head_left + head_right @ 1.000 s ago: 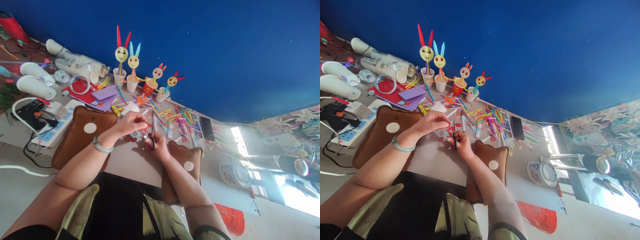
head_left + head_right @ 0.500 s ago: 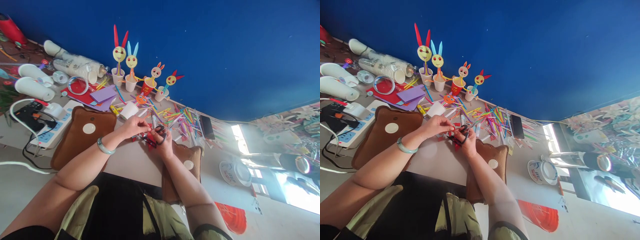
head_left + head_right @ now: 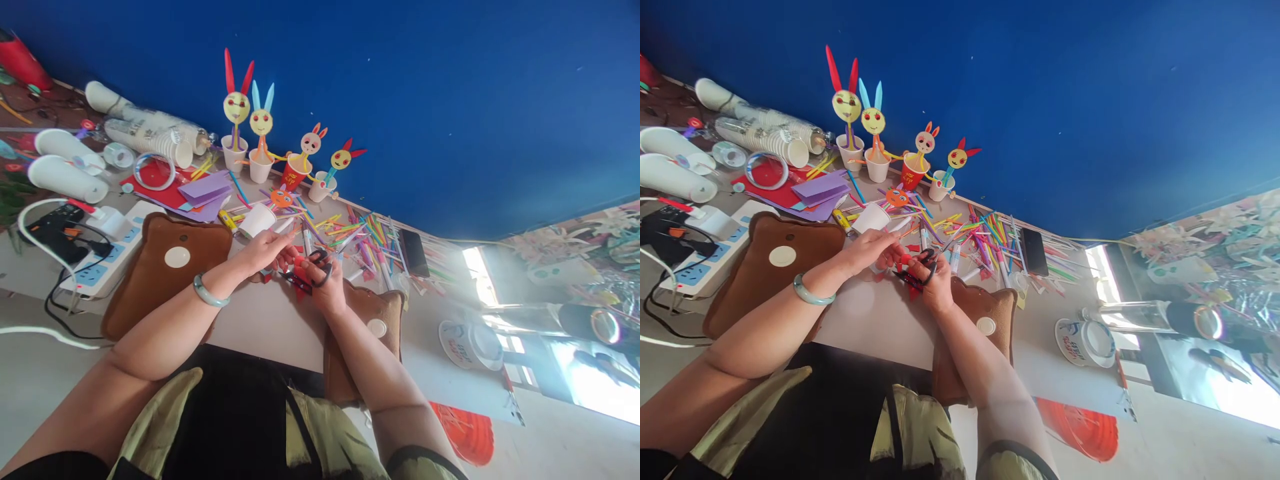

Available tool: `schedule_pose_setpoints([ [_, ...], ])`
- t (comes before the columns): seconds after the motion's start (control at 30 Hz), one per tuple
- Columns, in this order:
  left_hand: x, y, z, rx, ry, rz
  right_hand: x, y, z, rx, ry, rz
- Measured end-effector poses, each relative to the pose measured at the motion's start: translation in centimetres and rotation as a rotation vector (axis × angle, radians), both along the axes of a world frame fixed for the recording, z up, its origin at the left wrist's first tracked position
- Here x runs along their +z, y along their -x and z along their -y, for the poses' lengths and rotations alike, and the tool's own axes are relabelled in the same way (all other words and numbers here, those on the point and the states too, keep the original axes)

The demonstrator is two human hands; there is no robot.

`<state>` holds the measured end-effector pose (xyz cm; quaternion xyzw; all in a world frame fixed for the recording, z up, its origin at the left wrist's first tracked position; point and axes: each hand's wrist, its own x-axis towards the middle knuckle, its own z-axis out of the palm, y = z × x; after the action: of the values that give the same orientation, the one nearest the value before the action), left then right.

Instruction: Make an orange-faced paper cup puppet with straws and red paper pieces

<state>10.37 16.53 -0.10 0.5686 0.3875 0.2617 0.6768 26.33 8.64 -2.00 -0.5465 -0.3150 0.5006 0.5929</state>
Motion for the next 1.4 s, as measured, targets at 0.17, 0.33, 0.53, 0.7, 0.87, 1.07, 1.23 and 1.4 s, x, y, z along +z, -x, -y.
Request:
schedule_pose_setpoints([
  [0.17, 0.2, 0.2, 0.0, -0.016, 0.027, -0.038, 0.0, 0.0, 0.0, 0.006, -0.013, -0.008],
  [0.33, 0.5, 0.4, 0.0, -0.140, -0.115, -0.053, 0.3, 0.1, -0.1, 0.005, -0.011, 0.043],
  [0.53, 0.5, 0.2, 0.0, -0.126, -0.130, -0.039, 0.5, 0.2, -0.1, 0.016, -0.006, 0.047],
  [0.7, 0.6, 0.2, 0.2, -0.129, -0.095, -0.049, 0.4, 0.2, -0.1, 0.028, -0.002, -0.006],
  [0.87, 0.5, 0.0, 0.3, -0.084, 0.004, -0.003, 0.1, 0.1, 0.1, 0.031, -0.020, -0.001],
  [1.07, 0.9, -0.1, 0.2, -0.056, 0.058, -0.003, -0.2, 0.0, 0.0, 0.008, -0.034, 0.051],
  [1.23, 0.1, 0.0, 0.4, -0.111, -0.092, 0.013, -0.2, 0.0, -0.1, -0.004, -0.012, 0.094],
  [1.4, -0.6, -0.2, 0.6, -0.087, -0.061, 0.067, 0.0, 0.1, -0.1, 0.016, -0.020, 0.051],
])
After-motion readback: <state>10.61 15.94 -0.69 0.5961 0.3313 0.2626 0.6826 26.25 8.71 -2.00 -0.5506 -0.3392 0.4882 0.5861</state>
